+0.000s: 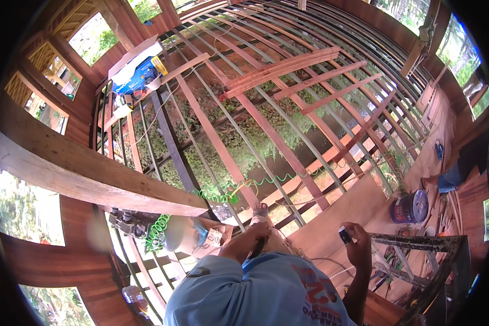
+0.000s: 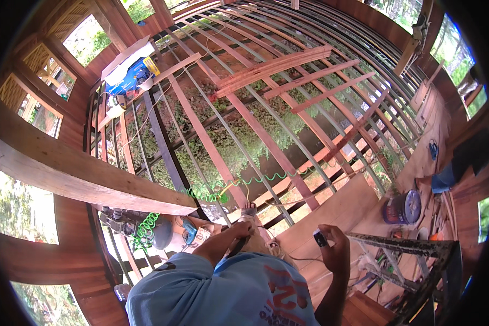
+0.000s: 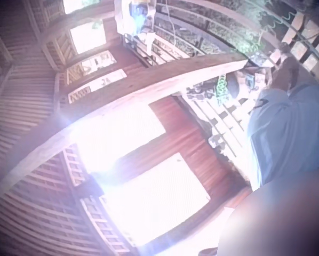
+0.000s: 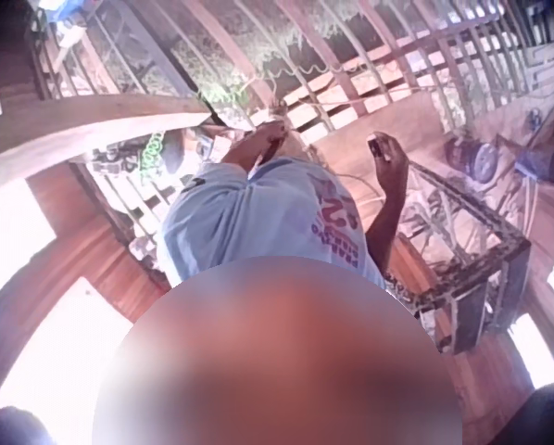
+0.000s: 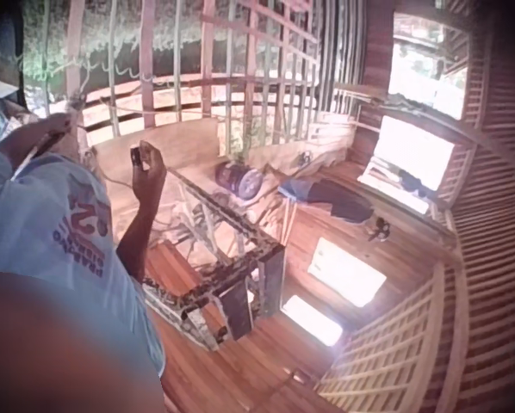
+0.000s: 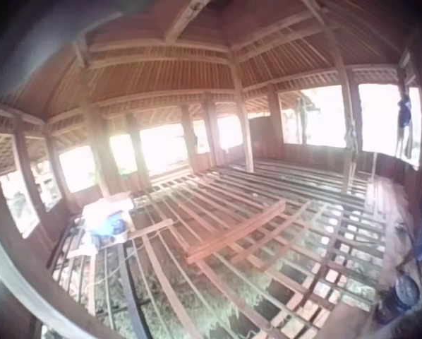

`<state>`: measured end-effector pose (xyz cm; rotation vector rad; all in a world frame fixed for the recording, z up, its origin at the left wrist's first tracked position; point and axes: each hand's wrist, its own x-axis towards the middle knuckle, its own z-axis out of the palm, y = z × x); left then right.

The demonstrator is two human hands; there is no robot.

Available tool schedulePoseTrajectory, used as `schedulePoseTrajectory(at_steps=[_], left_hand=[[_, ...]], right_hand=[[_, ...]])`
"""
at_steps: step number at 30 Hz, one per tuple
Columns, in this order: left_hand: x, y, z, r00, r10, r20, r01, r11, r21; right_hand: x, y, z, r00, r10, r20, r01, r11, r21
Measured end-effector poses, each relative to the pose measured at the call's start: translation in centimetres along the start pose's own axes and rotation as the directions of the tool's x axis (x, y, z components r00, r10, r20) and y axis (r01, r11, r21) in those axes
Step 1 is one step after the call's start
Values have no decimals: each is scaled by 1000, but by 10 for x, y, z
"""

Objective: The person installs wooden panels on a curved wall using a nail gun and a metal ruler. They position each panel, align it with the ruler, and secure it with nails. The person also moves a ladder and walks across the wooden floor to access different areas.

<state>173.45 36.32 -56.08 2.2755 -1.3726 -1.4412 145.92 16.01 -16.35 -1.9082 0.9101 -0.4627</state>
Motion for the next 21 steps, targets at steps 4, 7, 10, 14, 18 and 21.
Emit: schedulePoseTrajectory(at_steps=[4,7,10,14,18,21], left_hand=[[-4,22,6,998,-64,-27,67,987,145],[-6,17,-1,989,-130,-74,139,981,132],[-18,10,-17,959,-178,-220,187,982,23],[-36,-2,-51,937,-204,-285,154,970,-189],[-47,-63,-85,821,-306,-482,75,895,-441],[-66,-159,-123,782,-416,-465,204,875,-440]], right_hand=[[-18,21,17,997,51,50,-42,985,-165],[-35,36,29,984,113,137,-92,985,-148],[-38,47,42,955,171,242,-120,970,-210],[-14,52,63,932,173,320,-105,970,-220],[47,47,96,921,118,372,-44,979,-201],[109,38,126,908,49,416,36,980,-193]])
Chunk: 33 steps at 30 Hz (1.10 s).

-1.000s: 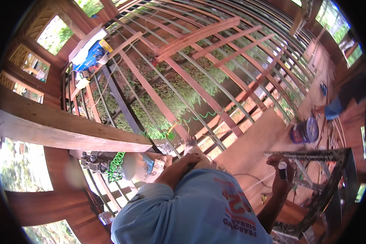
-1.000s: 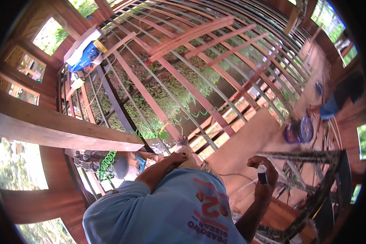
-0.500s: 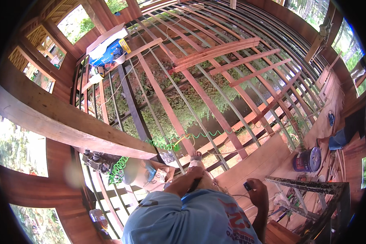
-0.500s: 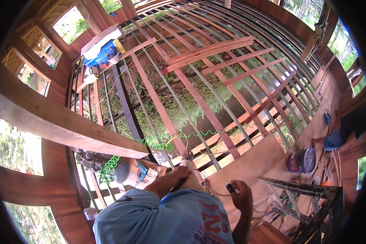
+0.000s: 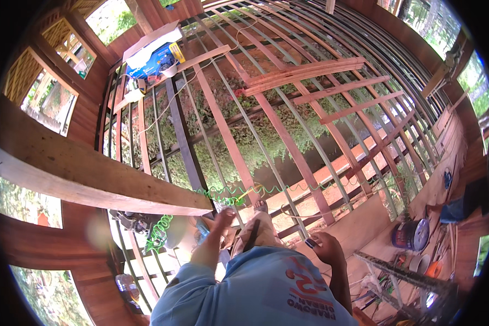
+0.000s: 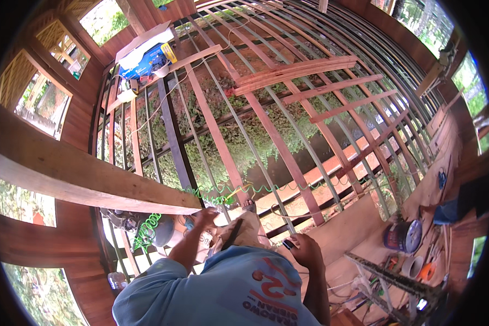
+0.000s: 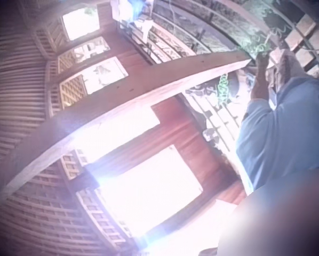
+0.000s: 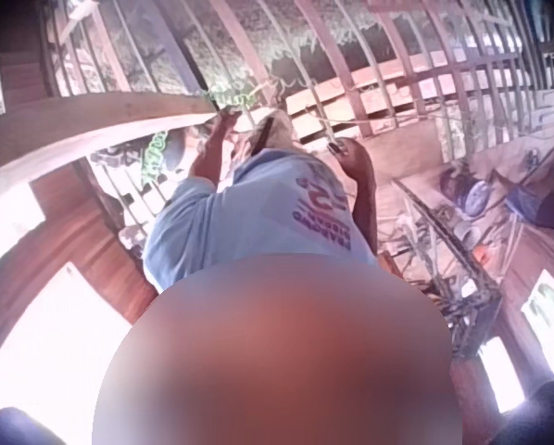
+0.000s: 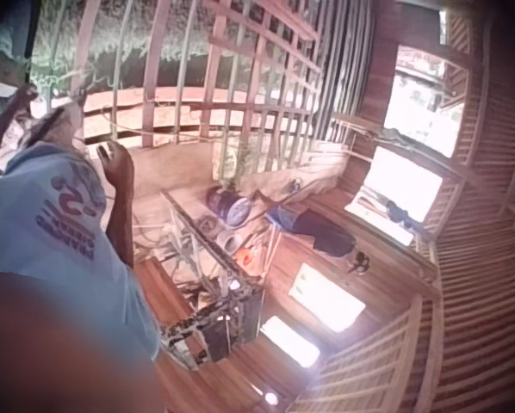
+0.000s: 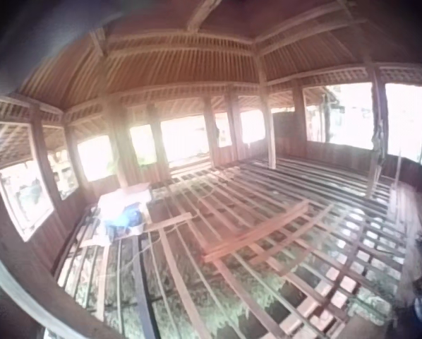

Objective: The person installs wooden panels on a curved wall using a nail gun and a metal ruler. They position each panel, align it with the ruler, and secure it with nails. The person also moves a ladder and walks across the wooden floor to access different areas.

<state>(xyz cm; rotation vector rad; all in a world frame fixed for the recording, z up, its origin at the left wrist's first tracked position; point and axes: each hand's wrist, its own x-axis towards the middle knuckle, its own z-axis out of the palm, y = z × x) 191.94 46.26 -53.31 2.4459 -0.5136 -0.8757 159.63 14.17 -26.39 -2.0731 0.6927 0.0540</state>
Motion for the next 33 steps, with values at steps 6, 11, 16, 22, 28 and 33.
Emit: schedulePoseTrajectory(at_steps=[6,11,16,22,28,33], left_hand=[[-2,-78,-178,880,-195,-433,160,980,-116],[-21,-61,-249,853,17,-522,25,997,74],[8,-131,-223,819,-57,-572,38,998,-46],[33,-164,-162,852,-454,-260,295,828,-477],[76,-112,-154,953,-304,-4,260,823,-505],[163,-69,-209,809,-577,114,483,542,-688]], right_hand=[[162,-62,-1,978,-98,185,136,970,-200],[266,-125,-2,976,-193,102,200,978,-59],[324,-136,18,964,-227,136,208,968,137],[397,-113,34,938,180,297,-348,469,812],[501,-80,89,805,487,339,-542,368,756],[599,-72,136,771,449,452,-628,651,427]])
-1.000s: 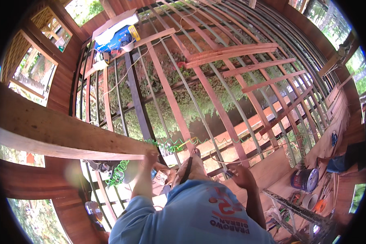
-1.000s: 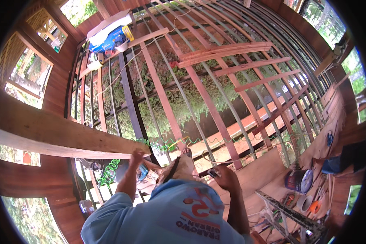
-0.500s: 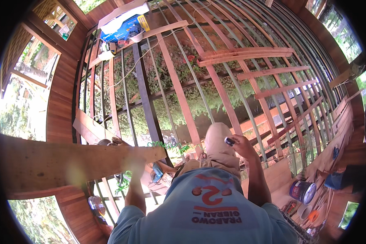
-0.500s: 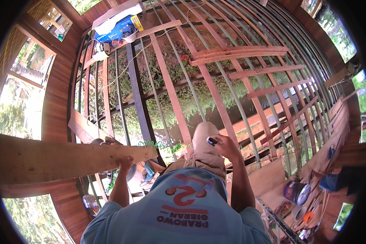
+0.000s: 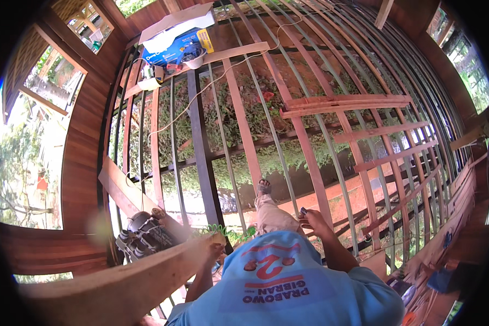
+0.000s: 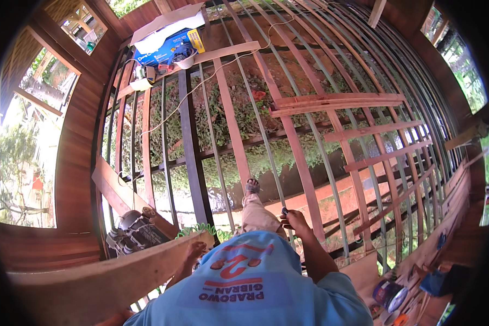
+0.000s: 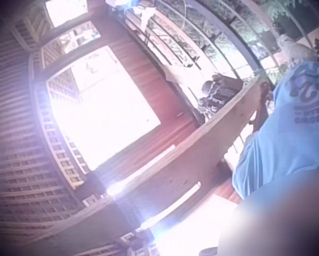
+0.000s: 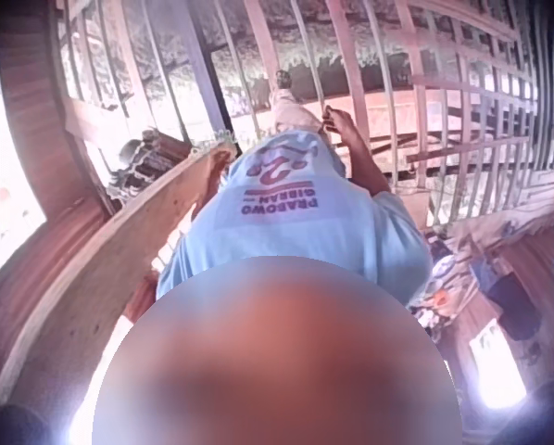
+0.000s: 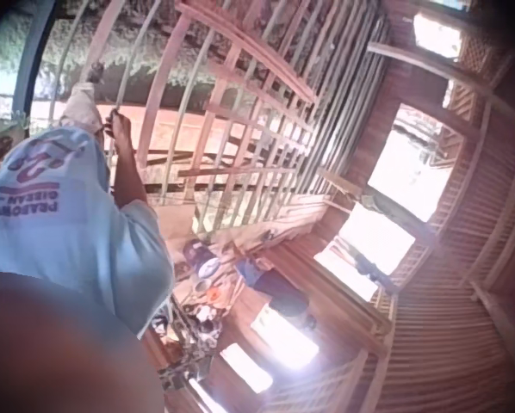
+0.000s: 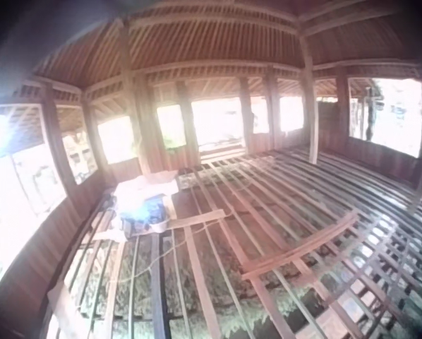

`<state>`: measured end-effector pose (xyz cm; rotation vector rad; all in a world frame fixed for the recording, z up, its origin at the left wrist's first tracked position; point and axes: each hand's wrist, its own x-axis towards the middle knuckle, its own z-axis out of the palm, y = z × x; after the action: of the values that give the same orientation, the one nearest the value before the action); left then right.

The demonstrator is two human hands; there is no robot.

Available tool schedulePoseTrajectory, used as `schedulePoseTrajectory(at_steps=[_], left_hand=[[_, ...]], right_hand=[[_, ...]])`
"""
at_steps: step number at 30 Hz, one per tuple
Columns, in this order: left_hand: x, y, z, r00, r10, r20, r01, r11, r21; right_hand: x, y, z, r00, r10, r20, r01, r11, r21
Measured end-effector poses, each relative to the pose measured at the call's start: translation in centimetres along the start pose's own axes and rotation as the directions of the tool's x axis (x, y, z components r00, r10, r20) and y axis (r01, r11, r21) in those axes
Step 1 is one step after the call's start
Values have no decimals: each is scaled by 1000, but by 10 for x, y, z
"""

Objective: The person installs wooden panels on a curved wall using a nail gun and a metal ruler. They position each panel, align it with the ruler, and secure it with nails. The person also moves a ladder and walks across the wooden floor to access different areas.

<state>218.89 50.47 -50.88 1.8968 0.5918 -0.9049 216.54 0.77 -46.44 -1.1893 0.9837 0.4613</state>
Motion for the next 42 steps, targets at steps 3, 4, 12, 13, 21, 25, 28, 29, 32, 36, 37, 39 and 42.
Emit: schedulePoseTrajectory(at_steps=[3,4,12,13,21,25,28,29,32,36,37,39,42], left_hand=[[43,79,-18,999,-31,-18,33,994,105],[61,106,-32,999,-33,6,31,979,201],[160,278,-87,967,170,-188,-195,973,-122],[167,291,-85,973,171,-154,-184,980,-80],[231,349,-74,959,284,-21,-246,862,444],[285,404,-92,974,183,130,-224,836,501],[332,454,-103,986,143,87,-163,936,313],[348,473,-105,997,59,55,-71,965,253],[400,553,-113,983,124,136,-163,929,331],[461,662,-123,987,143,80,-162,928,336],[478,691,-127,990,105,89,-131,911,391],[511,748,-129,970,209,122,-241,861,448],[553,830,-115,955,279,101,-296,882,367]], right_hand=[[62,-42,9,993,-5,-116,-9,993,-117],[79,-57,9,988,-37,-148,8,981,-194],[163,-198,-14,977,-170,-126,128,948,-291],[168,-208,-14,974,-184,-129,149,960,-239],[191,-235,-1,973,21,-228,26,980,199],[227,-258,35,959,204,-199,-152,957,246],[272,-288,68,974,166,-151,-106,933,343],[290,-302,76,972,172,-158,-113,937,330],[336,-357,94,970,144,-195,-74,942,327],[388,-443,96,959,110,-261,-86,991,101],[399,-466,93,963,26,-267,14,990,144],[411,-499,90,942,-55,-330,119,977,177],[420,-542,86,935,-94,-341,191,946,263]])
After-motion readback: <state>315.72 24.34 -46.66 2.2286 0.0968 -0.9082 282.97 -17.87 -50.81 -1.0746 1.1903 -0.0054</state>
